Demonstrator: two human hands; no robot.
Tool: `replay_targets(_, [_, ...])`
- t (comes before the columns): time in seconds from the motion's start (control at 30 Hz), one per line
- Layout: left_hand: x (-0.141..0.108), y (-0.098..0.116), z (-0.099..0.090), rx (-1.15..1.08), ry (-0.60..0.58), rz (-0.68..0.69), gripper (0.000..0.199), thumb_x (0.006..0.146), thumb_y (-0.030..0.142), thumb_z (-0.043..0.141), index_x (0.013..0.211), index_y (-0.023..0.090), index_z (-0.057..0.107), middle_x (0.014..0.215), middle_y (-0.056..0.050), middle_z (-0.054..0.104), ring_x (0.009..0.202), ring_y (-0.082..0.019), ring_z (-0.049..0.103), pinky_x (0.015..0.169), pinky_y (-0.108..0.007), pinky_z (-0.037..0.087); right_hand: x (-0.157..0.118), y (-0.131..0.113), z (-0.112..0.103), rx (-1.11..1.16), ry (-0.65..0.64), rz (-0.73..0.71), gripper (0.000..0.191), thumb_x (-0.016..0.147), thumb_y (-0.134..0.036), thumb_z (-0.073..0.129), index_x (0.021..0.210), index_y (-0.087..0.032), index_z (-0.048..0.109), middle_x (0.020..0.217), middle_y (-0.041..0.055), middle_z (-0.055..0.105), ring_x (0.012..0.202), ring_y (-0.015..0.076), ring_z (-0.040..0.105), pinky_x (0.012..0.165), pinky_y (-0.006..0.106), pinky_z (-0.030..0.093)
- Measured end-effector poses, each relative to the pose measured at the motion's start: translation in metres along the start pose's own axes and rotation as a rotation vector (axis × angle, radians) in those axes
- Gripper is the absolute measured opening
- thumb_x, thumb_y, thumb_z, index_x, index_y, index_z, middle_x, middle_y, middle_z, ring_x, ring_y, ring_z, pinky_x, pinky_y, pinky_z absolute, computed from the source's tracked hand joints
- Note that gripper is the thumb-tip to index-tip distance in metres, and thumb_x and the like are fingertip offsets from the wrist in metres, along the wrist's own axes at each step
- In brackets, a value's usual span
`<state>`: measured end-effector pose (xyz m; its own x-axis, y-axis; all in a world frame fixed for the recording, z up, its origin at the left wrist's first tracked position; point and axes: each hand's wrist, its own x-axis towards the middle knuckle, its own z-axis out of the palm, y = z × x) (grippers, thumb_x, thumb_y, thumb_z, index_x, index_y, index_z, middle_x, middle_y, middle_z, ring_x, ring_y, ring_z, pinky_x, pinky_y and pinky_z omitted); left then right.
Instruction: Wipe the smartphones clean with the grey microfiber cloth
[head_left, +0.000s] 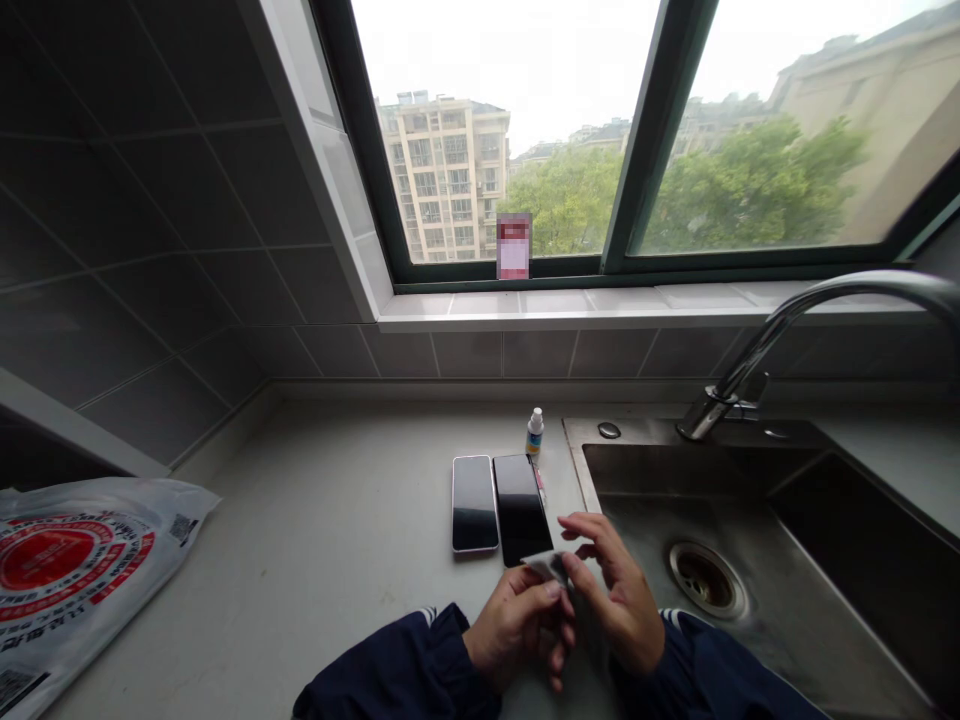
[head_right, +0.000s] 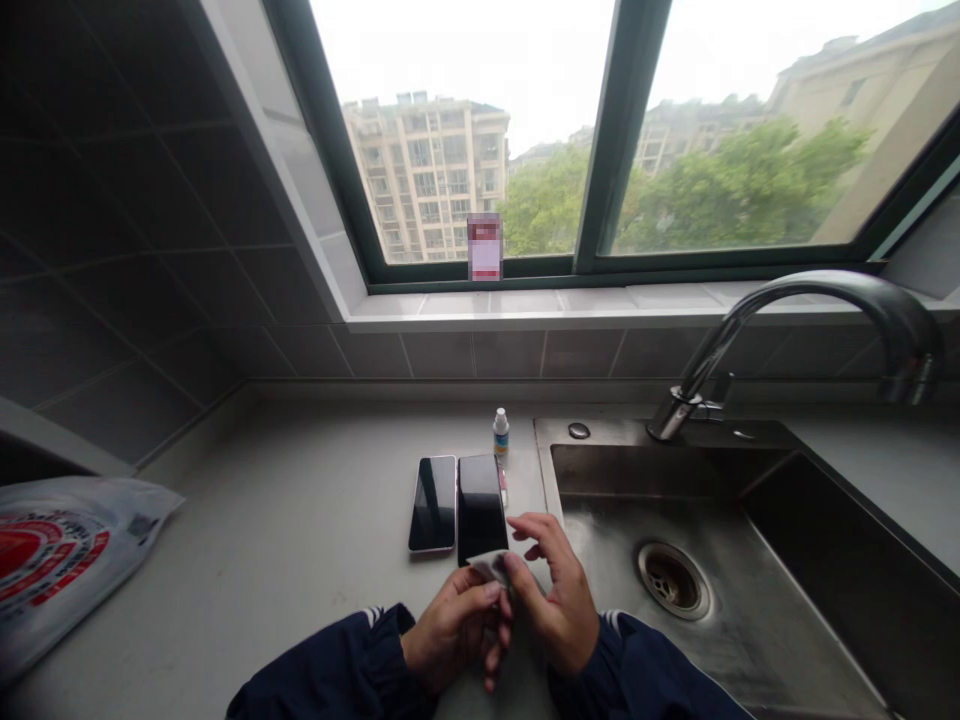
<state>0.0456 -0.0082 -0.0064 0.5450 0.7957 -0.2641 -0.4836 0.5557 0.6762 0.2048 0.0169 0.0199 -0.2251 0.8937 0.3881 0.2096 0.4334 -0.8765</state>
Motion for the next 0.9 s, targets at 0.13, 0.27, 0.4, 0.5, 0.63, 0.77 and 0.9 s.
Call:
replay_targets(0.13, [-0.002,0.0037,-0.0019,0.044,0.016,0.126,0.032,0.084,0.043,0.061,0.08,0.011,0.062,0.053,-0.002,0.062,0.03,-0.007,0.047,0.03,-0.019,0.044,0.003,-0.0011,-0.0038,-0.073,0.076,-0.122,0.006,0.09,-0.023,0.059,0.096,-0.022,0.057,0.093,0.0048,0.054,0.084,0.0187,0.054,0.07,0.03,0.044])
replay_targets(0.27, [-0.0018,0.0016,-0.0061,0.102,-0.019,0.264,0.031,0.089,0.042,0.054,0.084,0.013,0.062,0.04,0.001,0.056,0.02,-0.007,0.036,0.022,-0.015,0.027,0.0011,-0.0057,-0.0044,0.012,-0.199,-0.198,0.005,0.088,-0.022,0.059,0.091,-0.021,0.056,0.085,0.004,0.055,0.075,0.0178,0.052,0.064,0.03,0.043])
replay_targets(0.4, [-0.0009,-0.0003,-0.0082,0.093,0.041,0.34,0.031,0.089,0.042,0.055,0.079,0.013,0.061,0.034,0.004,0.049,0.021,-0.007,0.036,0.023,-0.013,0.025,-0.0012,-0.0035,-0.0019,0.021,-0.316,-0.228,0.02,0.082,-0.023,0.067,0.099,-0.021,0.057,0.091,0.006,0.057,0.079,0.0198,0.055,0.066,0.032,0.045])
replay_targets(0.5, [-0.001,-0.0002,-0.0081,0.077,0.079,0.349,0.032,0.088,0.042,0.056,0.074,0.014,0.06,0.033,0.008,0.041,0.021,-0.005,0.03,0.023,-0.016,0.031,-0.0003,-0.0004,-0.0002,-0.015,-0.306,-0.225,0.021,0.082,-0.016,0.065,0.1,-0.021,0.057,0.091,0.0058,0.058,0.081,0.0191,0.056,0.066,0.03,0.046])
replay_targets(0.63, [-0.0009,0.0005,-0.0082,0.071,0.103,0.35,0.032,0.087,0.042,0.057,0.072,0.015,0.058,0.033,0.011,0.034,0.023,-0.004,0.023,0.024,-0.018,0.035,0.0023,-0.0006,0.0011,-0.046,-0.332,-0.189,0.023,0.079,-0.012,0.064,0.099,-0.021,0.057,0.094,0.0061,0.059,0.083,0.0191,0.057,0.066,0.029,0.047])
replay_targets(0.77, [0.001,0.0009,-0.009,0.079,0.098,0.355,0.032,0.088,0.042,0.056,0.07,0.015,0.057,0.031,0.01,0.033,0.021,-0.005,0.023,0.024,-0.018,0.034,0.0037,-0.001,0.0025,-0.044,-0.363,-0.175,0.02,0.081,-0.01,0.06,0.098,-0.021,0.059,0.093,0.0063,0.06,0.081,0.0185,0.059,0.066,0.028,0.048])
replay_targets(0.9, [0.0016,0.0008,-0.0084,0.093,0.071,0.348,0.032,0.089,0.04,0.053,0.071,0.014,0.058,0.03,0.009,0.036,0.02,-0.005,0.025,0.025,-0.018,0.032,0.0045,-0.0003,0.003,-0.03,-0.337,-0.162,0.01,0.087,-0.013,0.054,0.089,-0.02,0.06,0.089,0.007,0.059,0.079,0.0182,0.059,0.066,0.028,0.049])
